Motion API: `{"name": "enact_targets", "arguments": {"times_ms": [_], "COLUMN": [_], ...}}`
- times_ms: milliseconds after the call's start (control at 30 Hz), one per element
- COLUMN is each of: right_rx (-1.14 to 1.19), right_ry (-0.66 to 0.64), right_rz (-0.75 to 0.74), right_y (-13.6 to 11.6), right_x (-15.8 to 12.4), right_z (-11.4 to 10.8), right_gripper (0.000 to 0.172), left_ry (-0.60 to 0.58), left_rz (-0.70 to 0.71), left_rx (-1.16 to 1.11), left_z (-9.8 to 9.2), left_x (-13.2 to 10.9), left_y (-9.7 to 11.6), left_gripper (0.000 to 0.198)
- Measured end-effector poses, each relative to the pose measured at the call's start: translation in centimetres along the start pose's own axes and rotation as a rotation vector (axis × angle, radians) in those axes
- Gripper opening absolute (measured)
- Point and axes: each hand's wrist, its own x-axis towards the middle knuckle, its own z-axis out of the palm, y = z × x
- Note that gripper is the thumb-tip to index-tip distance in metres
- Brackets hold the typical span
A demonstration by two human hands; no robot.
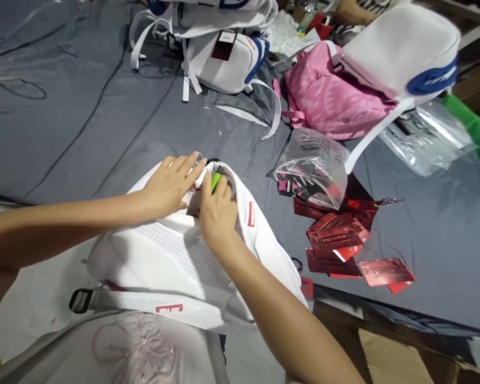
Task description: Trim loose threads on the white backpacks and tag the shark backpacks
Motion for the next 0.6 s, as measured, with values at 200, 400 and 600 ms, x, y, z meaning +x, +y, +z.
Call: {"name": "enact_targets", "arguments": {"times_ms": [200, 400, 600], "right_rx": [0.122, 0.165, 0.277], "right_ry": [0.038, 0.067, 0.180], "right_rz": [-0.011, 0.019, -0.149], "right_y": [1.1, 1.4, 3.0], "right_x": [-0.7, 0.1, -2.5], "right_z": [1.1, 2.2, 1.2], "right_gripper": [0.070, 0.074, 0.066], "left_ry": [0.031, -0.021, 0.052], "left_rz": [0.070, 0.099, 0.108], "left_rx": [-0.028, -0.001, -0.044], "left_z": [0.8, 0.9, 1.0], "left_x": [0.4, 1.8, 1.3], "left_y": [0.0, 1.0, 0.8], "left_gripper": [0.110, 0.124, 0.100]}}
